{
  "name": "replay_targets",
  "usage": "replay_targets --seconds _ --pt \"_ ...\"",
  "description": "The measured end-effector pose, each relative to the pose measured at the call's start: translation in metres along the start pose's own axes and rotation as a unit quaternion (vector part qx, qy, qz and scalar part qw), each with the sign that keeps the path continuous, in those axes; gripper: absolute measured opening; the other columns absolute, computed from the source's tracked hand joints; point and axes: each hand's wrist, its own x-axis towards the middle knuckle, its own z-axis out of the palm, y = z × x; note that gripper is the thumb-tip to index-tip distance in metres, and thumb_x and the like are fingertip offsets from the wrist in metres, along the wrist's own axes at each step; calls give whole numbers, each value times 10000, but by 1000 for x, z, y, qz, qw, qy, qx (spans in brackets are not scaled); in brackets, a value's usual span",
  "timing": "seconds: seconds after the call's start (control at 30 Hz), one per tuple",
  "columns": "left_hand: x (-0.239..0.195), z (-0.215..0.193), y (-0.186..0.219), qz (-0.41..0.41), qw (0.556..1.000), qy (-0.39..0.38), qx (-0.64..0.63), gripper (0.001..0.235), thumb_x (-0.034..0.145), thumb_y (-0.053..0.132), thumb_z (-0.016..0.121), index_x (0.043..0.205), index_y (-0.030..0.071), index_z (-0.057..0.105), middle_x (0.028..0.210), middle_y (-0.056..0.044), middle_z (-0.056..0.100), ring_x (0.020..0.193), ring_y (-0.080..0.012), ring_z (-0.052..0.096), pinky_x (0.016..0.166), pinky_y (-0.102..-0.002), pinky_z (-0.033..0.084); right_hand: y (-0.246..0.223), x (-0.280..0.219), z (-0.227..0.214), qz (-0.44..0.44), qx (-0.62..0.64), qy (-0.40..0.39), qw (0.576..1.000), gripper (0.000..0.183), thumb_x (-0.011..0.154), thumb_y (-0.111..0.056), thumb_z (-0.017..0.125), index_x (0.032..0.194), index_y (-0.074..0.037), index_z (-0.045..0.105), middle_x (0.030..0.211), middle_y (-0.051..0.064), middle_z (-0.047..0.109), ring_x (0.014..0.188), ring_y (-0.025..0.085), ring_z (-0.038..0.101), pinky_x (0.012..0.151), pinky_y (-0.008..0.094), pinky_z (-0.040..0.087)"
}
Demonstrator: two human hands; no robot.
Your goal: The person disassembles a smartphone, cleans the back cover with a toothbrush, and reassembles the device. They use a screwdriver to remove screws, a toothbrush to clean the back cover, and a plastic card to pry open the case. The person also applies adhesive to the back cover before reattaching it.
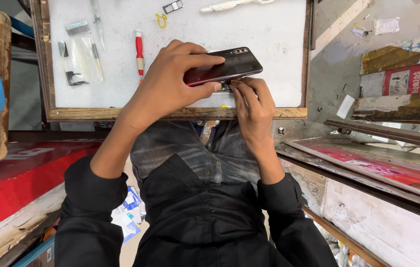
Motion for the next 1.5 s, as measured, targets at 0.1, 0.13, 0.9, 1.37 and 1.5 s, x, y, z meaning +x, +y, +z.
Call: replay_targets --seconds 0.1,0.13,0.9,1.37,1.5 --pt "-1 3 -5 16 1000 6 27 470 861 335 851 1283 157 745 1270 -92 664 1183 -293 555 1040 -428 463 -2 0 -2 -6 -9 -21 1000 196 926 104 750 1107 49 697 1043 139 642 942 276 679 803 382 553" --pt "-1 4 -7 16 999 6 33 475 850 338 858 1275 157 747 1274 -97 661 1187 -299 551 1043 -436 456 -2 0 -3 -8 -16 -31 999 202 929 104 745 1116 49 695 1050 138 641 955 278 675 810 385 551" --pt "6 6 -36 74 997 -24 -2 481 828 317 861 1264 141 760 1270 -134 667 1237 -319 526 1099 -469 387 -21 -1 1 -4 -77 -94 993 226 934 110 737 1142 46 677 1189 162 597 1086 344 606 903 435 524" --pt "2 5 -45 68 997 -28 -25 492 825 288 875 1280 146 753 1323 -122 646 1272 -311 528 1119 -459 406 -14 -16 -2 -53 -100 -129 985 319 918 93 702 1234 99 656 1293 227 572 1246 411 574 1033 494 508" --pt "1 5 -47 78 996 -23 -25 492 833 294 889 1282 145 754 1335 -123 640 1284 -314 524 1130 -461 400 -7 -18 -1 -71 -93 -130 985 309 927 94 692 1234 107 660 1310 226 578 1289 416 564 1062 501 508"
